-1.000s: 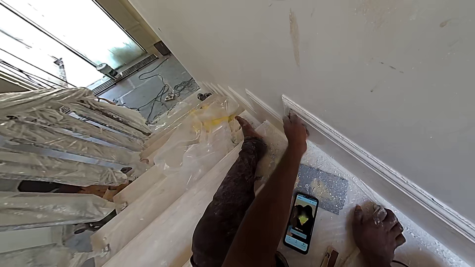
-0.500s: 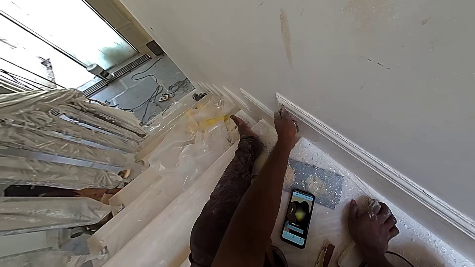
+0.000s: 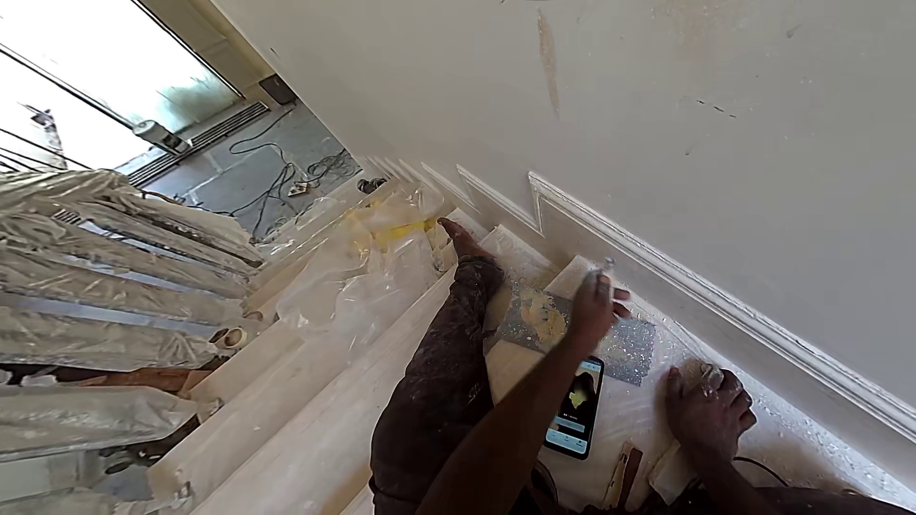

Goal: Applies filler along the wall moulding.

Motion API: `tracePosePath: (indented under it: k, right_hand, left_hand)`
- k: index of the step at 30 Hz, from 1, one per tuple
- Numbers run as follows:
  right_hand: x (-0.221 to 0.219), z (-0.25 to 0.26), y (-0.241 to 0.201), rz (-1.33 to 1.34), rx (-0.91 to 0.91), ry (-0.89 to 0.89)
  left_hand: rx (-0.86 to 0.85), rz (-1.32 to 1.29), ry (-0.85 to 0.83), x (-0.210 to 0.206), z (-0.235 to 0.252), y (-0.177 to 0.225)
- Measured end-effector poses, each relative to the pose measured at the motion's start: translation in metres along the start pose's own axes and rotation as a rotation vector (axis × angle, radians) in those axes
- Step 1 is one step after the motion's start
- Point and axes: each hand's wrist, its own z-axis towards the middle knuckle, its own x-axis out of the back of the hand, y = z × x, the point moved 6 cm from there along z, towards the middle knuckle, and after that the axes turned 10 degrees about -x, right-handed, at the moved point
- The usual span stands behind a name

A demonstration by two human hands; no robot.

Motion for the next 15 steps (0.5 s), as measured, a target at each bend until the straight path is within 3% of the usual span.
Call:
tracePosePath:
  k: [5, 10, 15]
  right_hand:
    - [-0.001, 0.001, 0.001, 0.006, -0.008, -0.012]
    - [-0.002, 0.001, 0.002, 0.005, 0.001, 0.012]
    - [-0.004, 0.001, 0.002, 0.008, -0.003, 0.012]
  left_hand:
    - [-0.003, 0.032, 0.300, 0.075, 0.055, 0.024]
    - [-0.023, 0.067, 0.349, 0.105, 0.090, 0.040]
    - [-0.015, 0.095, 0.371, 0.113, 0.096, 0.039]
